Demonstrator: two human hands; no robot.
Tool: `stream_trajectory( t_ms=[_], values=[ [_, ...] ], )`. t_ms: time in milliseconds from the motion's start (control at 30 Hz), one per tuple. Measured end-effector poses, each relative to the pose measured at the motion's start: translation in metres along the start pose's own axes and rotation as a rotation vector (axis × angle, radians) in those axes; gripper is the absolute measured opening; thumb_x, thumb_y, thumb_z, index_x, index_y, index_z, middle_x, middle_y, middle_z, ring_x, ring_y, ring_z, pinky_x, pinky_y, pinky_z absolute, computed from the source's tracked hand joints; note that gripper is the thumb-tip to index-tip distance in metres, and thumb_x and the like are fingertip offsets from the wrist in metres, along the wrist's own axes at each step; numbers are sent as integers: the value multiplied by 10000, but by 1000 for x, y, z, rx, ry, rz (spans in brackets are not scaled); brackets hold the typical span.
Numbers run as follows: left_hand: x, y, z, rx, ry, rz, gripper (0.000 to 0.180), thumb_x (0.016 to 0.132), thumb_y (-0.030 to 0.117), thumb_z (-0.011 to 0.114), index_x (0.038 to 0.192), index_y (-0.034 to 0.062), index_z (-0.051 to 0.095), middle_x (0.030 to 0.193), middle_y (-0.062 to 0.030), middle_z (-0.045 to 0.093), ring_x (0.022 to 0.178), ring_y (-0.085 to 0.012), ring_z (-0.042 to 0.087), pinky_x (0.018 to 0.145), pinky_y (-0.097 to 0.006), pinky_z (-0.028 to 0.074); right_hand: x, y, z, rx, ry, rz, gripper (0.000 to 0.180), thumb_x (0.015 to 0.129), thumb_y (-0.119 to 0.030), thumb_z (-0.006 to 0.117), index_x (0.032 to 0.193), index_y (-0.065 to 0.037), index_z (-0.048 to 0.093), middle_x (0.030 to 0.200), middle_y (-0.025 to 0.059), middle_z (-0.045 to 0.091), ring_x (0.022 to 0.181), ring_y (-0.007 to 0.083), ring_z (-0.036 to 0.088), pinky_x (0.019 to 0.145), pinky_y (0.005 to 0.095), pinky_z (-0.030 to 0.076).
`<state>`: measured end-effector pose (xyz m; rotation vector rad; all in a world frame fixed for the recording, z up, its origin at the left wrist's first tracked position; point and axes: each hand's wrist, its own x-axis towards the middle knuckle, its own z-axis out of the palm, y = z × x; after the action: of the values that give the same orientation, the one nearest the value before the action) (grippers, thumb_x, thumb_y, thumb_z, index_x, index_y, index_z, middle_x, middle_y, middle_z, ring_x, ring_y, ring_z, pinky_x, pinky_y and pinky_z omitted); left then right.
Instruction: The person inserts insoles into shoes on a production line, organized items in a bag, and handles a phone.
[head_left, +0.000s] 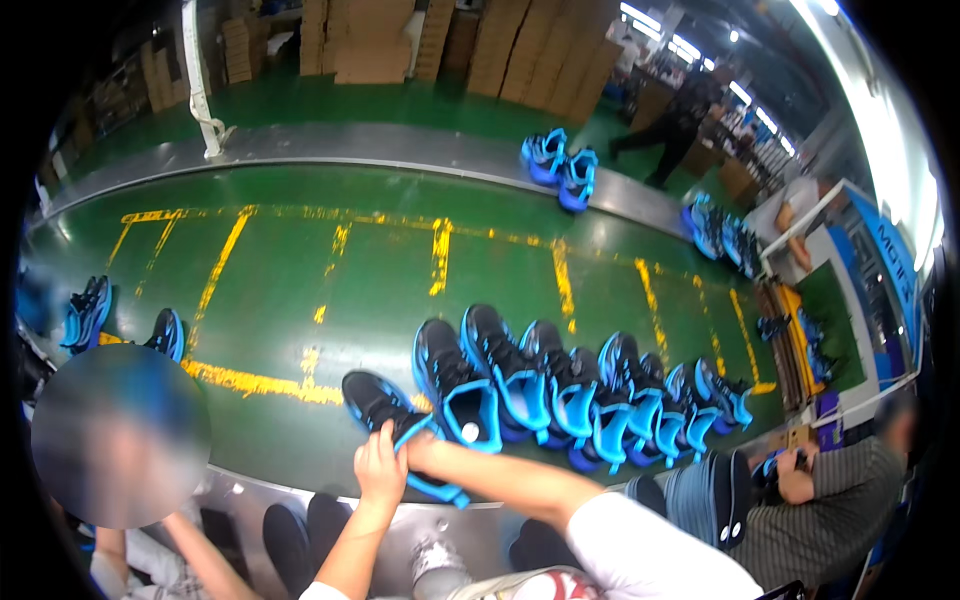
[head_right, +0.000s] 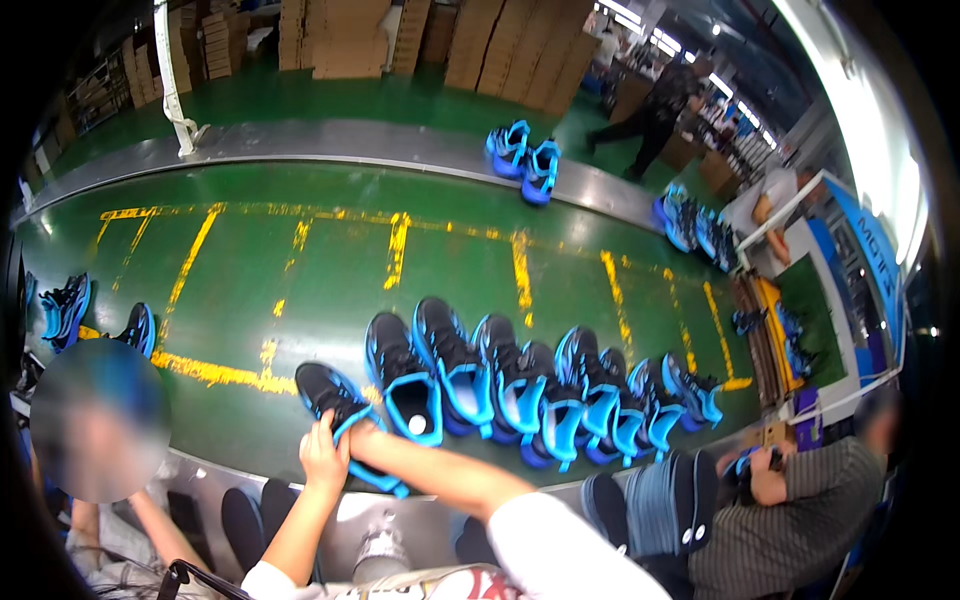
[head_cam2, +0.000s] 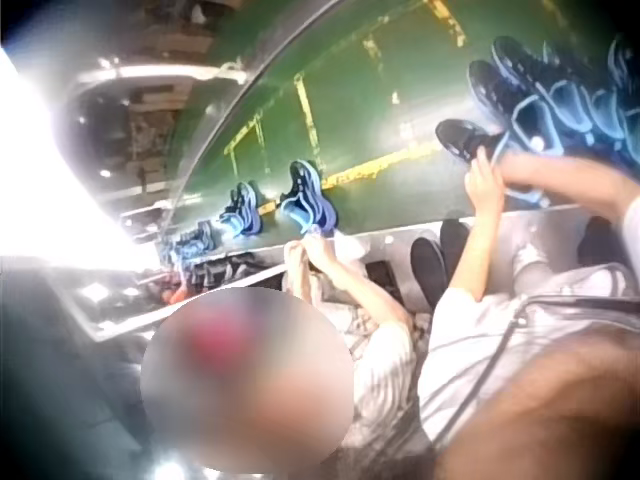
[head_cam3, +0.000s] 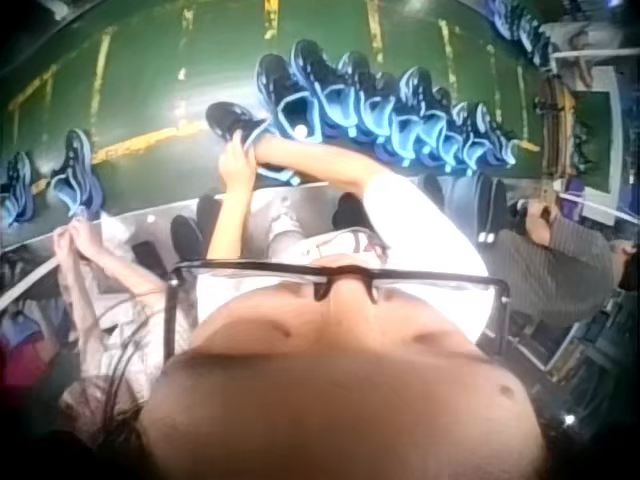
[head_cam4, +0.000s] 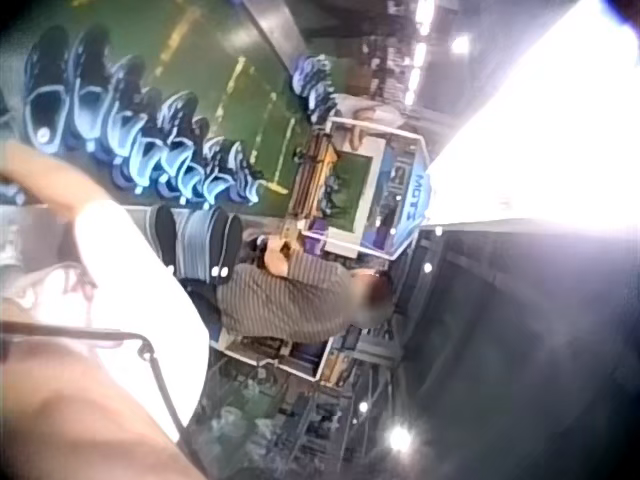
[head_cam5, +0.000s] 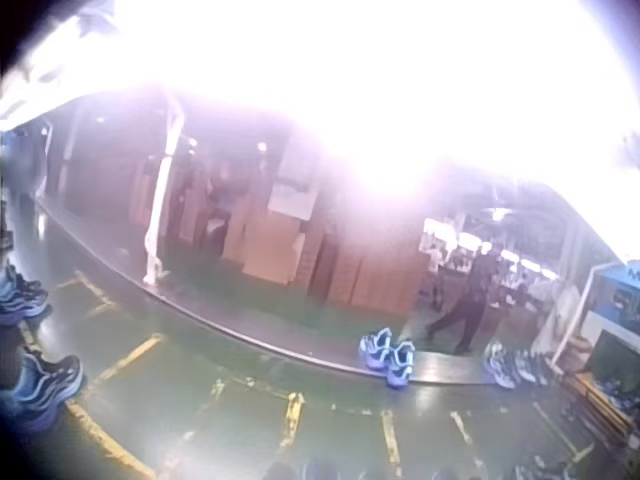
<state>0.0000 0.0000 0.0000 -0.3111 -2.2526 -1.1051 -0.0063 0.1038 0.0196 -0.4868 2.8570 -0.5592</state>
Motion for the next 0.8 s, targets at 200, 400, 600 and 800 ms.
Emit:
stream_trajectory(
  t_ms=[200,400,600,800],
  values=[
    [58,-3,-60,199,-156,344,332,738,143,634,1036,19,557,703,-94,577,549,-246,520,504,-344,372,-144,-29,-94,440,166,-174,291,748,-73,494,1025,-10,554,1046,173,555,942,319,548,817,364,450],
    [155,-48,-123,486,-20,203,168,833,150,537,920,26,609,759,-111,595,652,-271,574,613,-358,449,-368,53,-90,102,557,734,258,749,-87,532,980,24,561,906,197,574,887,327,553,795,377,442],
    [89,83,-57,-55,-717,434,400,692,245,694,1011,33,578,1089,-144,554,1019,-283,526,865,-364,413,-528,60,-33,40,64,1334,564,672,-192,668,1159,-23,439,1224,178,409,1118,337,416,920,385,371],
    [26,73,-20,324,-785,678,344,709,409,620,812,87,561,731,-55,553,632,-223,556,554,-349,414,-511,68,-33,181,61,1373,578,641,-191,714,1117,-46,420,1148,163,471,1086,328,438,889,377,382]
  ],
)
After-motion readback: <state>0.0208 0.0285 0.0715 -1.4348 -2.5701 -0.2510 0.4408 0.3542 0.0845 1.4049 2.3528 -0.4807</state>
